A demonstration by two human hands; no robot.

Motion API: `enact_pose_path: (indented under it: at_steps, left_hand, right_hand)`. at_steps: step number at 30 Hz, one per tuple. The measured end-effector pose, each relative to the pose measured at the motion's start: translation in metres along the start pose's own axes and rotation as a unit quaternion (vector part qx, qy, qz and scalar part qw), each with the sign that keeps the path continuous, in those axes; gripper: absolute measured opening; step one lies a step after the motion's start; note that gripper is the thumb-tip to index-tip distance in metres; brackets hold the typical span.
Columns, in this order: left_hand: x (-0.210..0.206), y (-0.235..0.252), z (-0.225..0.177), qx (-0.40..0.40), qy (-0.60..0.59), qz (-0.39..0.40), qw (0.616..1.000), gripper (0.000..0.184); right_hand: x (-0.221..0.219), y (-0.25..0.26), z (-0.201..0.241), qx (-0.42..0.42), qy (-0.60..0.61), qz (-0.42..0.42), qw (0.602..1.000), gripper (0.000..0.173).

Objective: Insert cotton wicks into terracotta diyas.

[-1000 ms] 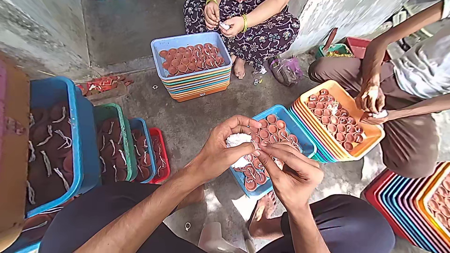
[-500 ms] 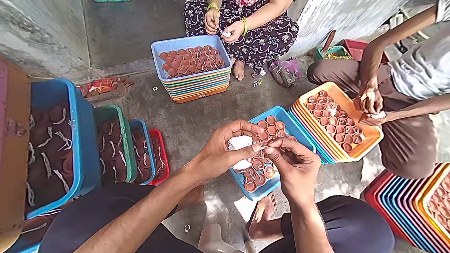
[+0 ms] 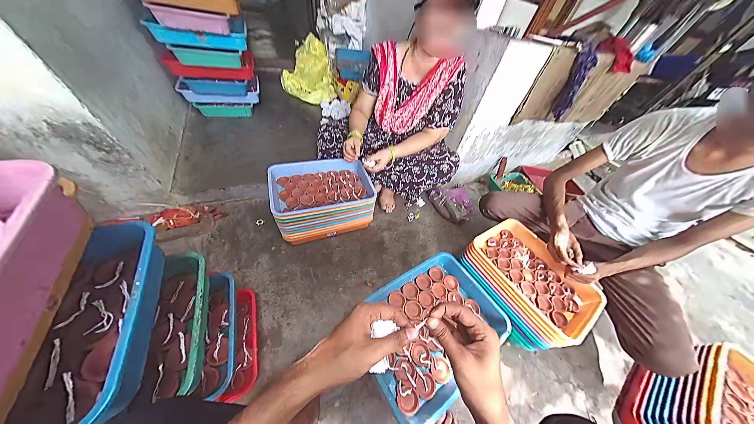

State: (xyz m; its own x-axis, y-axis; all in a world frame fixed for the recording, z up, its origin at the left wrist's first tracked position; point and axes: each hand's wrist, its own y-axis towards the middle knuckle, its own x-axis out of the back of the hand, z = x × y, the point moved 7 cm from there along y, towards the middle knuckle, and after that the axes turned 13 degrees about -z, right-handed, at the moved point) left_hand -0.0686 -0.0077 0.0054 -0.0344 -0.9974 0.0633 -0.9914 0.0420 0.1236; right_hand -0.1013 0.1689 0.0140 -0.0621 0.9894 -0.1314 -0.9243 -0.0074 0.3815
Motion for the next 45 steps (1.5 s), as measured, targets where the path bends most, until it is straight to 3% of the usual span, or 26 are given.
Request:
enact_pose_path:
  at_steps: [6, 14, 26, 32, 37, 41, 45]
  left_hand:
    - [0.001, -0.001, 0.003, 0.008, 0.017, 0.004, 1.0, 0.019]
    - [0.006, 0.0, 0.005, 0.035, 0.033, -0.01, 0.999, 0.021]
    - [0.006, -0.003, 0.009, 0.08, 0.045, -0.019, 0.996, 0.019]
    - [0.002, -0.002, 0.01, 0.094, 0.051, -0.031, 0.994, 0.019]
    - [0.005, -0.002, 0.016, 0.122, 0.064, -0.043, 0.99, 0.018]
    - [0.01, -0.005, 0.018, 0.162, 0.022, -0.071, 0.984, 0.022]
    - [0.016, -0.006, 0.011, 0.183, 0.003, -0.104, 0.978, 0.027]
  right_hand:
    - [0.008, 0.002, 0.0, -0.034, -0.021, -0.031, 0.999, 0.009]
    - [0.013, 0.005, -0.004, -0.06, -0.043, 0.007, 0.997, 0.004]
    - [0.035, 0.01, -0.012, -0.107, -0.048, 0.078, 0.99, 0.02]
    - [0.032, 0.01, -0.02, -0.089, -0.098, 0.12, 0.984, 0.009]
    - [0.035, 0.013, -0.03, -0.106, -0.122, 0.11, 0.981, 0.009]
    - [0.055, 0.024, -0.063, -0.14, -0.177, 0.057, 0.973, 0.009]
    - [0.073, 0.031, -0.129, -0.167, -0.253, 0.02, 0.953, 0.012]
